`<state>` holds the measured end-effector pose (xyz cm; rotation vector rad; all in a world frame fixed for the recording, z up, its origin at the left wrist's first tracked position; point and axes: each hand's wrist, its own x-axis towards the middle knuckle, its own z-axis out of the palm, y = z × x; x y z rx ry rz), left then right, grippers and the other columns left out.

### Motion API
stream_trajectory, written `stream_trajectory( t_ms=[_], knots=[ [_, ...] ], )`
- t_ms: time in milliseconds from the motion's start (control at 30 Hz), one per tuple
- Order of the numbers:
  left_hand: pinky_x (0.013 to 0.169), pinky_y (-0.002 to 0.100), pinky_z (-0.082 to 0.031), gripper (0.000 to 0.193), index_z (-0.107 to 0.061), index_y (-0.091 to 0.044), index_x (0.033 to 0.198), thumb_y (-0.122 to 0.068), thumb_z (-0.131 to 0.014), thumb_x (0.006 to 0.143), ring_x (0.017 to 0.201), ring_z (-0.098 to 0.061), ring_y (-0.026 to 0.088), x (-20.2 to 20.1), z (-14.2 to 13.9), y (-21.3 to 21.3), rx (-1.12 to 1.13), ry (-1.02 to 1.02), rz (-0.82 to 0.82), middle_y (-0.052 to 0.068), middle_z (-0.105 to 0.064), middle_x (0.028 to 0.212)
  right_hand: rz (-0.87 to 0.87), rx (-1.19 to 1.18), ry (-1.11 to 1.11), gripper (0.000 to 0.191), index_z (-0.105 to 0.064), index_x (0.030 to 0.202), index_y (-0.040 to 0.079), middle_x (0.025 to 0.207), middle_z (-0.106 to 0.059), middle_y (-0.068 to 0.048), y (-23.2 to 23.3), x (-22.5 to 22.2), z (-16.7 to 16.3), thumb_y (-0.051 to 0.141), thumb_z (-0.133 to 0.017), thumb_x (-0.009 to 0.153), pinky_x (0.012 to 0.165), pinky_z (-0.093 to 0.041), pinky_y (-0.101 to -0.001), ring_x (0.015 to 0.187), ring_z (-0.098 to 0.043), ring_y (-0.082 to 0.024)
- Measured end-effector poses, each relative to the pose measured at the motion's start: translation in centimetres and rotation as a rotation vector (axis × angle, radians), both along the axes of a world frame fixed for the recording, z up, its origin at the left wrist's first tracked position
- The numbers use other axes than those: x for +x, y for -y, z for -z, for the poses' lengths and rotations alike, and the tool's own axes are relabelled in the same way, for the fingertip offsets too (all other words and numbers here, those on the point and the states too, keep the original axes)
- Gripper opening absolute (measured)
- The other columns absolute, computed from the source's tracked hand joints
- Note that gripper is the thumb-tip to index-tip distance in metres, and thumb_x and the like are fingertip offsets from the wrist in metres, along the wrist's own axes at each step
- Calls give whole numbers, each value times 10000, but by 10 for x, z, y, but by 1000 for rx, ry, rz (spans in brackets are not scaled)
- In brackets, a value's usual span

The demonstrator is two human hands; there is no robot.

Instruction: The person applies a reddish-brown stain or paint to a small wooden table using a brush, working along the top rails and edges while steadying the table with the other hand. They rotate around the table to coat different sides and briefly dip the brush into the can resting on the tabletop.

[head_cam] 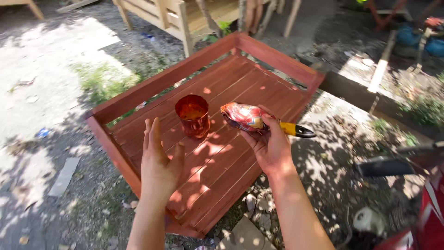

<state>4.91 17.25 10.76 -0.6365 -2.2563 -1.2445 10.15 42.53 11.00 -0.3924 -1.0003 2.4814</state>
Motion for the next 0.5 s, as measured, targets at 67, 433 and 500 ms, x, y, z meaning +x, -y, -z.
stream_trajectory(
  t_ms=[67,433,500],
  knots=[
    [1120,503,-413,798,-334,-16,1550,-126,-729,866,1471,-373,505,15,1,-9,31,29,-63,342,-328,1597,-59,64,-19,351,-639,1297,99,1197,-689,-105,-5,-19,-6,221,-616,969,867,-627,-413,988,-729,-223],
    [1016,414,-484,1068,-102,-8,1616,-41,-801,809,1408,-457,389,-48,82,-100,620,349,-68,253,-334,1609,-209,392,182,304,-678,1220,185,978,-727,-8,-24,-118,-17,255,-693,924,642,-560,-298,766,-701,-143],
    [800,433,-592,1168,-3,-75,1663,-120,-790,802,1205,-716,371,-62,95,-111,756,545,-21,178,-516,1538,-228,385,202,293,-680,1206,183,972,-726,-14,-32,-129,-15,249,-689,921,661,-578,-305,768,-707,-146]
  ],
)
